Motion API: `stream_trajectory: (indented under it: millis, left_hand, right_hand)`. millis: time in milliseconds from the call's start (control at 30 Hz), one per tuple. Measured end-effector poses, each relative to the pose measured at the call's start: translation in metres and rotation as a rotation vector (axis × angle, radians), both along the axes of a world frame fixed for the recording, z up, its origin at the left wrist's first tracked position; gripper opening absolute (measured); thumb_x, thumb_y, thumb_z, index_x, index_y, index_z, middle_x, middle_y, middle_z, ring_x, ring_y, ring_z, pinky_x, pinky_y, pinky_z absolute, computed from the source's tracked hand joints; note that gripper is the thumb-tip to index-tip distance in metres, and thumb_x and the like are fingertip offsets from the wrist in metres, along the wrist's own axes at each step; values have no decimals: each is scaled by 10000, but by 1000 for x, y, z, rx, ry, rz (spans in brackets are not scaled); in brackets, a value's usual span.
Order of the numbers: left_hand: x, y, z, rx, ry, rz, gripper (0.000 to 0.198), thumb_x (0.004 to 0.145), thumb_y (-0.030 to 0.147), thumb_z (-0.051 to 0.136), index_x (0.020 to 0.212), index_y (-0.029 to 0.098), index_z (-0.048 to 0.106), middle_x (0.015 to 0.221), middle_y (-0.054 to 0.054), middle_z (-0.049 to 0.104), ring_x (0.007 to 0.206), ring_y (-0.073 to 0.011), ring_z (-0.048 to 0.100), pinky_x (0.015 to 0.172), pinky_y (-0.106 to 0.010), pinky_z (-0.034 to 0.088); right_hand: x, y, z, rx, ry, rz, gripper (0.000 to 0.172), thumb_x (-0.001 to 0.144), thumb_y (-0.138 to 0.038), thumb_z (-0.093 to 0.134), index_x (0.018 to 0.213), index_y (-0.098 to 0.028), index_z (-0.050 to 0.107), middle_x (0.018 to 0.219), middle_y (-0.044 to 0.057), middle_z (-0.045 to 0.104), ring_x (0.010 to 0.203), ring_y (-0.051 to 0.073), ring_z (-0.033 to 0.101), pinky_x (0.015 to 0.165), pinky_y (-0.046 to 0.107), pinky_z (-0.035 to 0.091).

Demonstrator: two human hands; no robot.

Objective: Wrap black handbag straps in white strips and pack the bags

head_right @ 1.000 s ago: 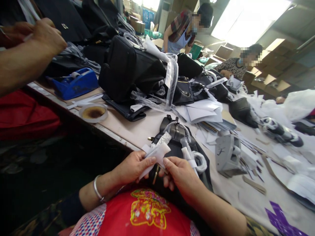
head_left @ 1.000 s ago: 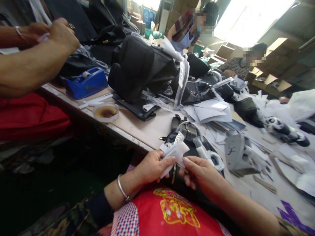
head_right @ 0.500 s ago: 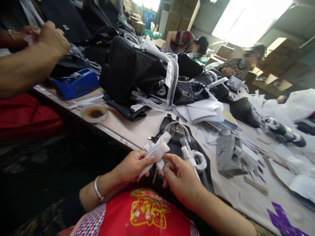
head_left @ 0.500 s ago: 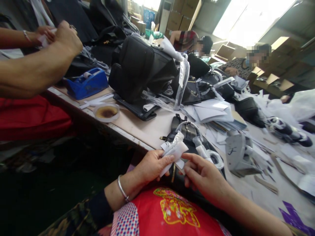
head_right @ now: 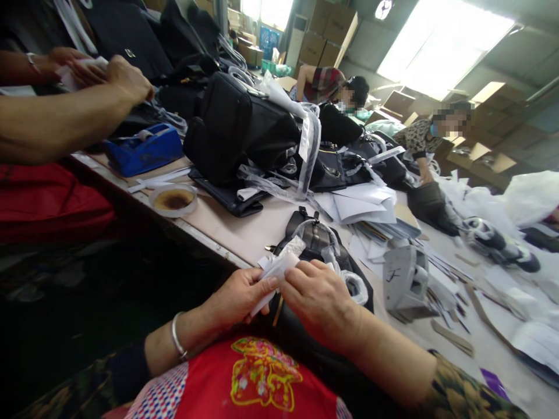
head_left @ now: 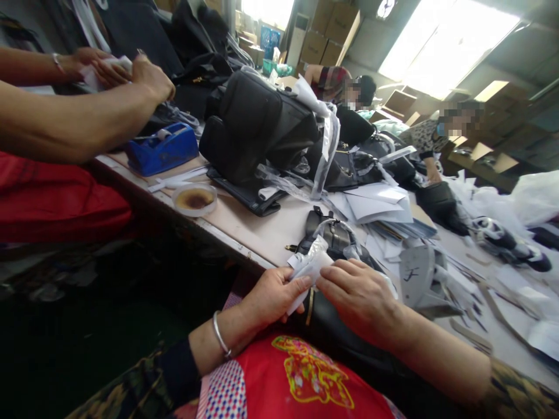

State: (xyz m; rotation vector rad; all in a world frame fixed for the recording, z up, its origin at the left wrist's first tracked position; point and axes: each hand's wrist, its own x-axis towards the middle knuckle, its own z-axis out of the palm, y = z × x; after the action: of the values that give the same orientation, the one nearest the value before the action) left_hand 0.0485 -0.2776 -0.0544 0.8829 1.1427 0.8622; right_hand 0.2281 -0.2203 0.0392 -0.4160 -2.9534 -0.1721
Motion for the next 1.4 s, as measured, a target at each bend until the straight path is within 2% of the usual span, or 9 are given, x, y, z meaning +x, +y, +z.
stream_trajectory:
  millis: [133,267,433,600,833,1067,1200,1300,1400]
  left_hand:
    - [0,-1,3,65,138,-57,505,887,648,541,850,151,620,590,-13,628,428,-119,518,385,-211,366]
    - [-2,-2,6,258,392,-140,381,934,491,519,809,157,655,659,-49,681,588,-176,638,509,-242,416]
    - [-7,-5,10,346,586,-186,339,953,433,490,848,180,691,764,-66,725,695,-202,685,583,-261,433]
    - [-11,-5,11,352,565,-191,352,945,459,479,884,192,702,771,-57,724,702,-203,679,589,-265,434]
    - [-10,4,5,255,491,-179,412,754,584,715,917,207,731,788,-23,723,704,-209,658,584,-262,422]
    - [-5,3,-4,228,308,-151,315,881,477,600,812,187,701,692,-7,717,651,-173,666,580,-236,430]
    - [0,-3,-4,177,288,-112,307,895,464,569,850,186,693,642,-2,706,593,-165,667,538,-229,432]
    - [2,-3,-2,179,316,-91,276,889,418,566,805,187,691,623,-5,702,591,-167,675,549,-231,446]
    - [0,-1,2,200,399,-101,279,877,419,578,779,189,699,652,-24,714,642,-185,685,561,-242,445]
  right_hand:
    - [-10,16,3,-92,-46,111,162,922,-116,565,913,-192,707,1170,84,693,1083,253,571,900,407,390]
    - [-20,34,4,-320,-233,31,88,865,-130,653,827,-185,711,1463,98,546,1399,351,403,1028,503,342]
    - [-26,44,-4,-553,-263,44,53,889,-176,684,845,-183,712,1222,73,703,1175,274,611,977,457,389]
    - [-21,40,-16,-536,-69,71,110,887,-126,645,811,-188,694,984,44,752,1101,254,617,937,431,375]
    - [-20,28,-24,-550,119,80,197,866,-63,579,709,-172,624,826,53,718,802,191,580,783,370,430]
    - [-21,30,-28,-564,198,121,216,914,-70,557,738,-179,620,837,52,721,774,175,587,778,351,470]
    - [-23,37,-21,-642,79,-13,36,890,-137,667,885,-172,671,841,55,711,820,193,614,742,319,489]
    - [-31,40,-7,-585,-116,-103,197,861,-176,712,1053,-144,679,912,90,691,895,235,612,795,359,489]
    - [-41,40,6,-514,-312,-86,173,891,-217,679,1053,-164,710,999,118,650,935,253,599,845,392,469]
